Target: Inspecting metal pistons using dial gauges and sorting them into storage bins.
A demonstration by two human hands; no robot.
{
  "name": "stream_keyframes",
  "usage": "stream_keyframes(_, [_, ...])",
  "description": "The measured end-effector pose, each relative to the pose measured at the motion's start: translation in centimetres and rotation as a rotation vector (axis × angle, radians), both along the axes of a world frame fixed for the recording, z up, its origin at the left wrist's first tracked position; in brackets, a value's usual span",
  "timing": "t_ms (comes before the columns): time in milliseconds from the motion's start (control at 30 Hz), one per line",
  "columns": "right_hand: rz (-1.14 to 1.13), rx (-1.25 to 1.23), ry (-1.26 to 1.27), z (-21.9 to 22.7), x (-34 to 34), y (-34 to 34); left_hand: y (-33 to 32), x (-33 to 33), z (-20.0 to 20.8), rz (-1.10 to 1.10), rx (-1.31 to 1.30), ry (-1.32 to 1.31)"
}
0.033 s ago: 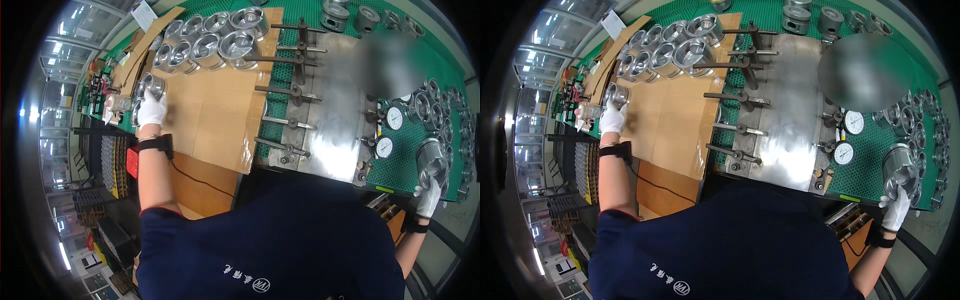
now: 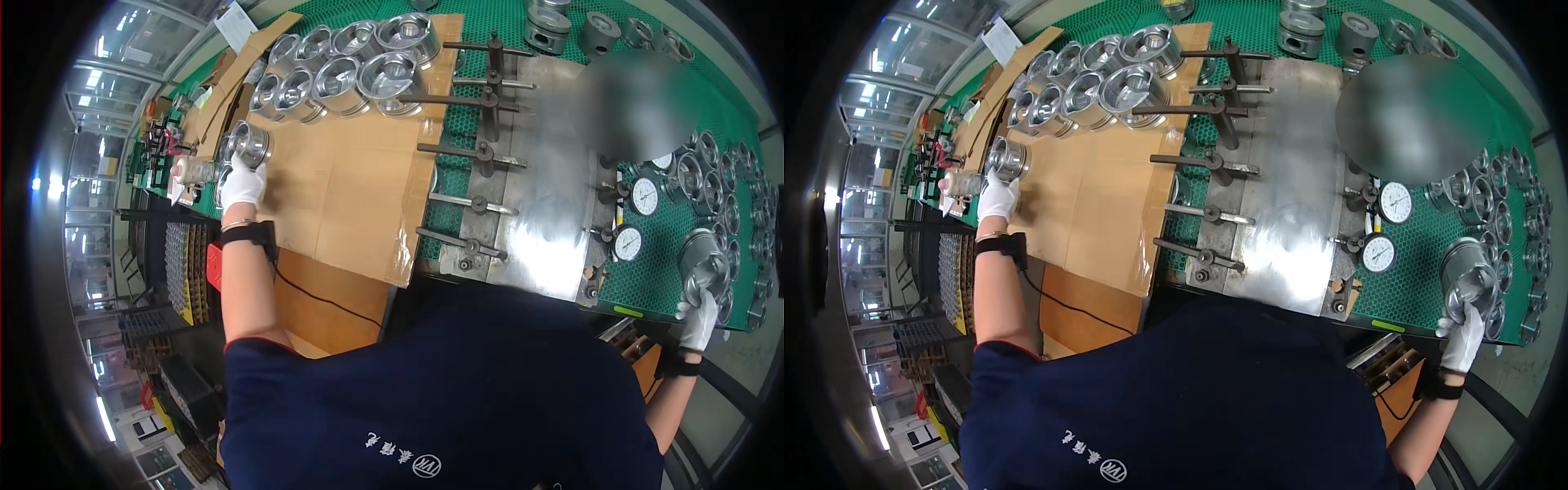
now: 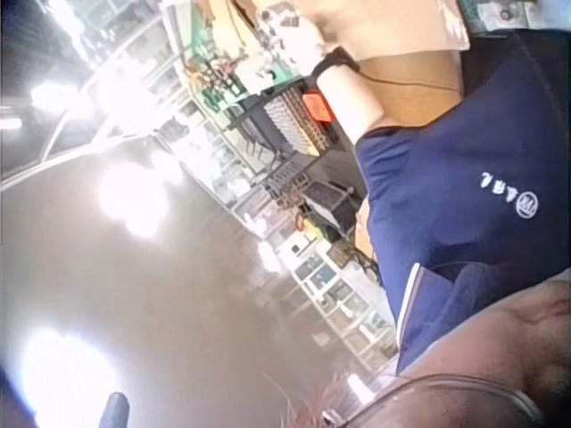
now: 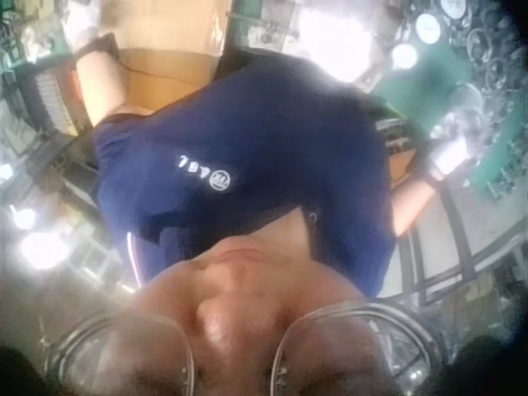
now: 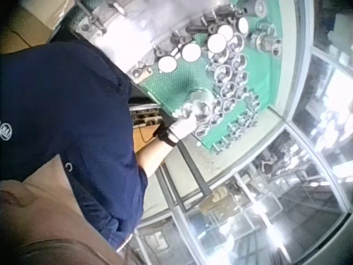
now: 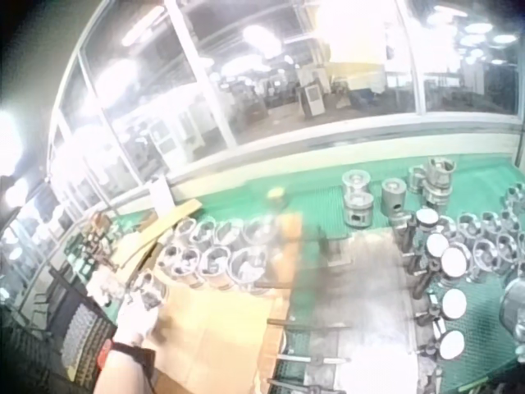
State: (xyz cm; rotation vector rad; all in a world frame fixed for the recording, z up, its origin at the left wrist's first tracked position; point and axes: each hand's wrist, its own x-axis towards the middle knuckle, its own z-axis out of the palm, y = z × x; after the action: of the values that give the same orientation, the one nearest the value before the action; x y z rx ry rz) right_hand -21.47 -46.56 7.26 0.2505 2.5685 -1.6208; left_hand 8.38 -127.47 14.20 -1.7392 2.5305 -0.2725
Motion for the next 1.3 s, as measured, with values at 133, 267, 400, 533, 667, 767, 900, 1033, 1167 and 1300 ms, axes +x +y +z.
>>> stream_keyframes(133, [-0.187, -0.228, -0.392, -6.6, -4.8, 3.3, -5.5, -0.2, -1.0, 0.091, 0.146, -0.083])
stream_keyframes(267, [-0.274, -0.37, -0.428, -11.7, -8.9, 1.5, -12.5, 4.0, -2.7, 0.064, 0.22, -0.055])
stream_keyframes(400, [-0.455, -0.506, -0.516, -12.4, -10.7, 2.0, -11.2, 0.9, -3.7, 0.054, 0.34, 0.232])
stream_keyframes(533, [-0.325, -0.571, -0.369, -14.4, -11.9, 1.2, -12.8, 6.8, -3.4, -0.025, 0.176, 0.261])
stream_keyframes(667, [-0.335, -0.462, -0.364, -10.1, -8.9, 0.9, -3.0, 1.5, -2.9, -0.117, 0.211, 0.24])
stream_keyframes(767, [-0.004, -0.207, -0.016, -13.2, -9.3, 10.1, 5.6, -1.3, -1.6, -0.196, 0.253, 0.339])
stream_keyframes(900, [-0.373, -0.435, -0.008, -6.4, -9.5, 6.2, 13.9, -2.1, -2.1, -0.272, 0.188, 0.399])
stream_keyframes(1033, [-0.208, -0.37, 0.133, 0.8, -7.9, -1.7, 17.8, -2.8, -0.7, -0.252, 0.373, 0.677])
stream_keyframes(1167, [0.23, -0.289, 0.161, 7.7, -1.8, -13.9, 24.5, -3.4, 5.8, -0.047, 0.816, 1.196])
stream_keyframes(1300, [0.947, -0.303, 0.134, 8.3, 4.8, -23.5, 29.7, -6.3, 7.8, -0.443, 0.841, 1.351])
